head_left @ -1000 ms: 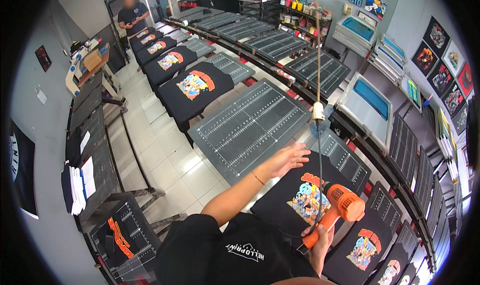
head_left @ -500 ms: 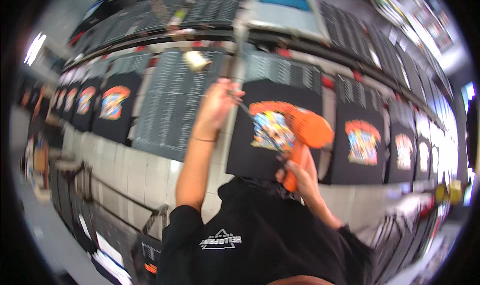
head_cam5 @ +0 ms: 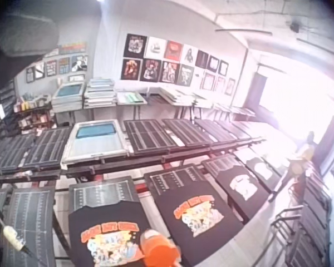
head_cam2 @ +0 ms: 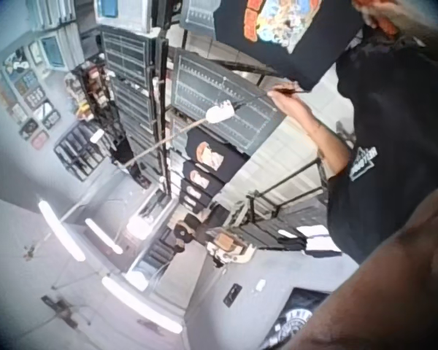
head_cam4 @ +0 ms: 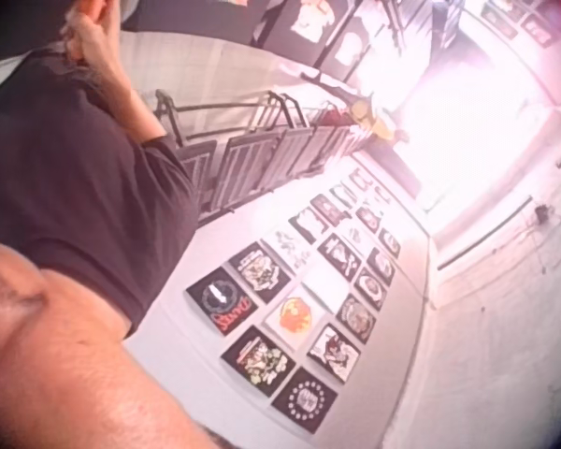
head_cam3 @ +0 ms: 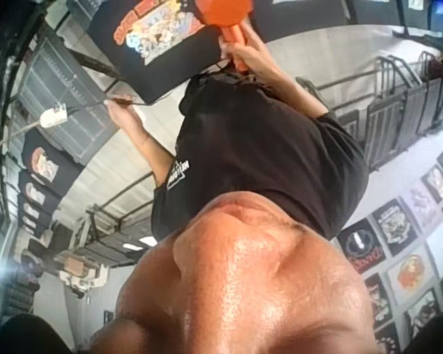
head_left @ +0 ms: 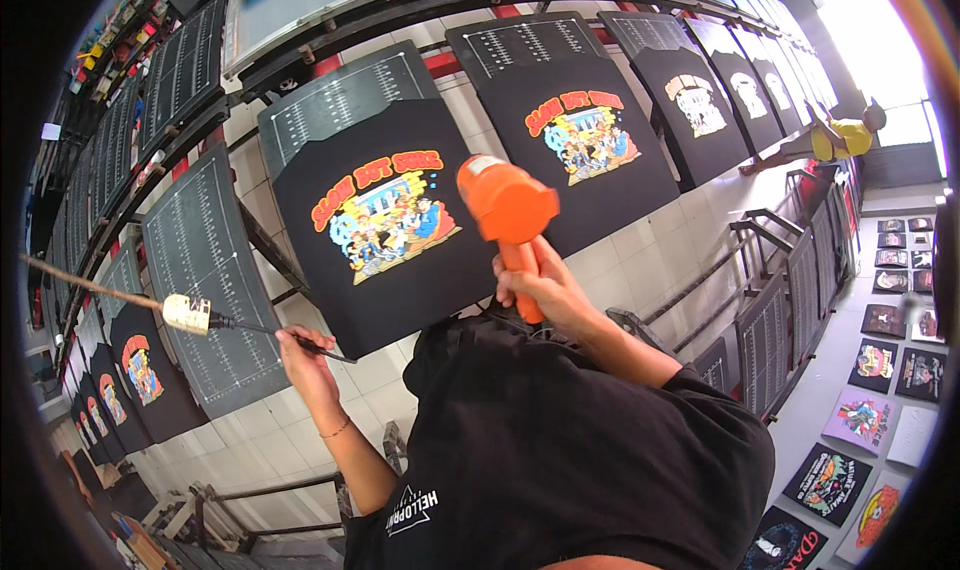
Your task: The person uses a heat gun to dry the ink on several screen-printed t-shirts that are lined up on printing platens.
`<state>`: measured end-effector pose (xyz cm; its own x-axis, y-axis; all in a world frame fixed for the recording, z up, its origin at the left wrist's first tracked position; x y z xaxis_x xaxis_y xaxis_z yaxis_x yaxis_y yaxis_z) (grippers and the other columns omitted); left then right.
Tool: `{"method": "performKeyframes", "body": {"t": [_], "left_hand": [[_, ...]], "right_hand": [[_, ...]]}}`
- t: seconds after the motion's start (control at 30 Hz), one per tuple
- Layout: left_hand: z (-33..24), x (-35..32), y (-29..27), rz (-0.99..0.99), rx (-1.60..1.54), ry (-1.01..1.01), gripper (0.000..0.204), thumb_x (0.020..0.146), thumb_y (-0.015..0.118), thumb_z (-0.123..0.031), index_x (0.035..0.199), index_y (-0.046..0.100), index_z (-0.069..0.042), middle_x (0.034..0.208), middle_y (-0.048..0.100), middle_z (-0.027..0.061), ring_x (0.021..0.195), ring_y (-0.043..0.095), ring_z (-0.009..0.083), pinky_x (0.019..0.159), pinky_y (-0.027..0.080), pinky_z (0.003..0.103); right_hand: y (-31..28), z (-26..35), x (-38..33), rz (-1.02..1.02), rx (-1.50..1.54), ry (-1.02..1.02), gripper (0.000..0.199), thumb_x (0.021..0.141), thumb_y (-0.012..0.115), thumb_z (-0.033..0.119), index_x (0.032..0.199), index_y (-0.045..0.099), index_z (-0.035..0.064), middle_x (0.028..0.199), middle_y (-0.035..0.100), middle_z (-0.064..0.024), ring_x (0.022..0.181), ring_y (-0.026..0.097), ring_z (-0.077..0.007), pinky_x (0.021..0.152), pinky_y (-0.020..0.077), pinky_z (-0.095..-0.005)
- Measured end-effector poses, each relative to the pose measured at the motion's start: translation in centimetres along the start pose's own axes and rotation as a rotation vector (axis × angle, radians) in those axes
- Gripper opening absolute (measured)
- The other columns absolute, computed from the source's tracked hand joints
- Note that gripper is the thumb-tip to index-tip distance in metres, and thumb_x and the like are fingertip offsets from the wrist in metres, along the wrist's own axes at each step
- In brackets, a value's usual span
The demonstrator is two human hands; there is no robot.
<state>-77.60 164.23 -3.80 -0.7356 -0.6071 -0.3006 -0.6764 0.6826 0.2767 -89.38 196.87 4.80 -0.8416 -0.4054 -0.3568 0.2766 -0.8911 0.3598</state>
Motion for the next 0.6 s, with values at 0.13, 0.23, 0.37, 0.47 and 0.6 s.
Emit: {"method": "performKeyframes", "body": {"t": [0.13,0.23,0.37,0.47,0.6], "left_hand": [[5.6,-3.1,3.7,-0.115,0.219,0.013,0.045,0.105,0.041,-0.046,0.084,0.046,-0.006,0.064,0.045,0.0030,0.054,0.045,0.0124,0.058,0.047,0.029],[10.1,-4.4,6.4,-0.222,0.355,0.015,0.043,0.105,0.041,-0.042,0.079,0.045,-0.008,0.062,0.044,0.0018,0.051,0.043,0.0104,0.052,0.044,0.027],[16.5,-5.8,9.6,-0.532,0.614,0.094,0.043,0.104,0.042,-0.036,0.081,0.048,-0.001,0.067,0.049,0.0068,0.058,0.049,0.0177,0.057,0.043,0.033],[19.2,-5.6,12.0,-0.723,0.899,0.343,0.045,0.104,0.040,-0.033,0.095,0.053,0.010,0.082,0.061,0.0220,0.078,0.058,0.0392,0.072,0.045,0.047],[20.4,-4.6,16.1,-0.821,0.997,0.286,0.044,0.104,0.036,-0.033,0.098,0.054,0.007,0.091,0.064,0.0286,0.086,0.060,0.0484,0.073,0.046,0.051]], "right_hand": [[-8.6,3.6,0.1,-0.092,-0.132,0.042,0.043,0.092,0.058,0.012,0.132,0.045,0.0031,0.085,0.055,-0.0032,0.056,0.057,-0.0098,0.049,0.0465,-0.0239],[-14.8,8.1,0.6,-0.072,-0.232,0.056,0.050,0.090,0.061,0.011,0.135,0.041,0.0017,0.084,0.055,-0.0031,0.056,0.057,-0.0093,0.049,0.0466,-0.0240],[-22.6,12.4,2.2,0.015,-0.316,0.035,0.046,0.087,0.063,0.013,0.127,0.044,-0.0010,0.082,0.056,-0.0030,0.056,0.057,-0.0097,0.054,0.0491,-0.0262],[-26.6,16.1,5.2,0.131,-0.530,0.141,0.042,0.088,0.063,0.018,0.120,0.048,-0.0035,0.083,0.058,-0.0039,0.058,0.058,-0.0102,0.054,0.0499,-0.0260],[-28.2,19.4,10.1,0.268,-0.581,0.128,0.045,0.090,0.064,0.024,0.121,0.048,-0.0036,0.092,0.063,-0.0067,0.061,0.058,-0.0102,0.056,0.0506,-0.0260]]}}
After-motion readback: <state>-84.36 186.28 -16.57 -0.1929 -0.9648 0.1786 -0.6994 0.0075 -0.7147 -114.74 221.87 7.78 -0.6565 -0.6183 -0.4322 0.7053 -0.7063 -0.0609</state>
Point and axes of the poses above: each hand's wrist, its own x-axis towards the middle knuckle, its own y-axis out of the palm, z = x × y, the point moved 1 cm from there along x, towards the middle knuckle
